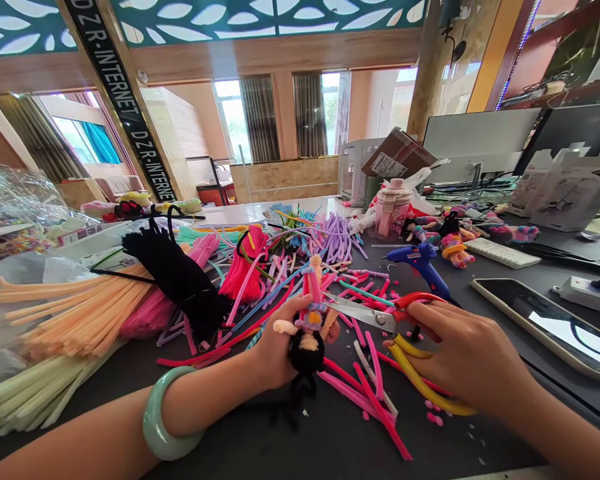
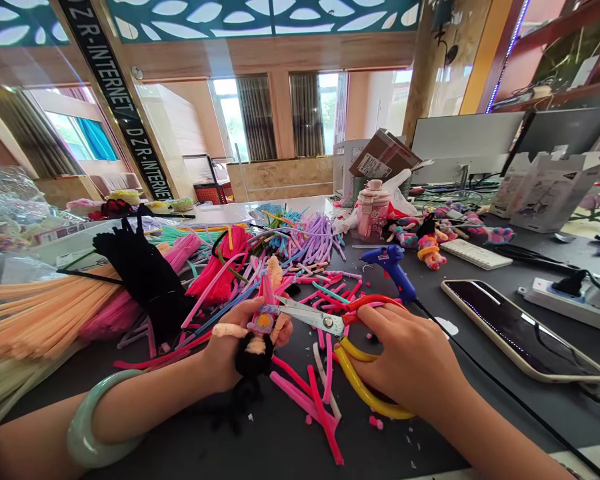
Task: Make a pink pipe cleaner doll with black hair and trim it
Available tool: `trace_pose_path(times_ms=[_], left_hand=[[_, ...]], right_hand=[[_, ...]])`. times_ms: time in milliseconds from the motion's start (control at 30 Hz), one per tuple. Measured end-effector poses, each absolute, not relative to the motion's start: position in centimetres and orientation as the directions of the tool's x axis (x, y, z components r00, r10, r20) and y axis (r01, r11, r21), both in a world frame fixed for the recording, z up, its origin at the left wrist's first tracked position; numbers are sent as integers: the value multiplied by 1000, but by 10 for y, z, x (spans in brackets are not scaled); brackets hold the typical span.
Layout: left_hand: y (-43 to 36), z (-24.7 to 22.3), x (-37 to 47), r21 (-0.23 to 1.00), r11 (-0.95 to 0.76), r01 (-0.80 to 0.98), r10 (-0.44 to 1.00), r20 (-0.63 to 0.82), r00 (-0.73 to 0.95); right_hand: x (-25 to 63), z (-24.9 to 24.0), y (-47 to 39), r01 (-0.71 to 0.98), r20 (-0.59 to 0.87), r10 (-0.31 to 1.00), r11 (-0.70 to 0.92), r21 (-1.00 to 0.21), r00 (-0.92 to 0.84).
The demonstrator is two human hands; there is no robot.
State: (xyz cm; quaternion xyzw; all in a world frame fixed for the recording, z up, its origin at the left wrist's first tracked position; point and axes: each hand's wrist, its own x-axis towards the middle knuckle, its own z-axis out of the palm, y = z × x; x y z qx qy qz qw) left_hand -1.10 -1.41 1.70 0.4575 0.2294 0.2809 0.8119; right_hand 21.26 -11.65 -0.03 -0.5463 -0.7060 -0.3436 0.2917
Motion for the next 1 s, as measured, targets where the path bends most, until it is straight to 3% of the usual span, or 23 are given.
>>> trace_pose_path(times_ms=[133, 367, 500, 633, 833, 1000], left_hand=[[-13, 16, -12, 859, 440, -262, 702, -147, 697], [-15, 19, -10, 823, 487, -292, 687, -154, 711], [-15, 19, -10, 820, 483, -306, 686, -137, 715], [-13, 18, -10, 840, 460, -289, 689, -132, 713], [-15, 19, -9, 876, 374, -305, 718, -64, 693], [-19, 22, -7, 885, 207, -417, 852, 46, 521]], right_hand=[[212, 0, -118, 974, 772, 594, 163, 157, -224], [208, -2, -117, 974, 831, 509, 99, 204, -226], [208, -2, -118, 998, 828, 559, 64, 9, -43], [207, 4, -119, 974, 692, 712, 54, -219, 116], [209, 2, -116, 998, 756, 654, 27, -58, 26], [208, -1, -115, 997, 714, 699, 13, -74, 44]])
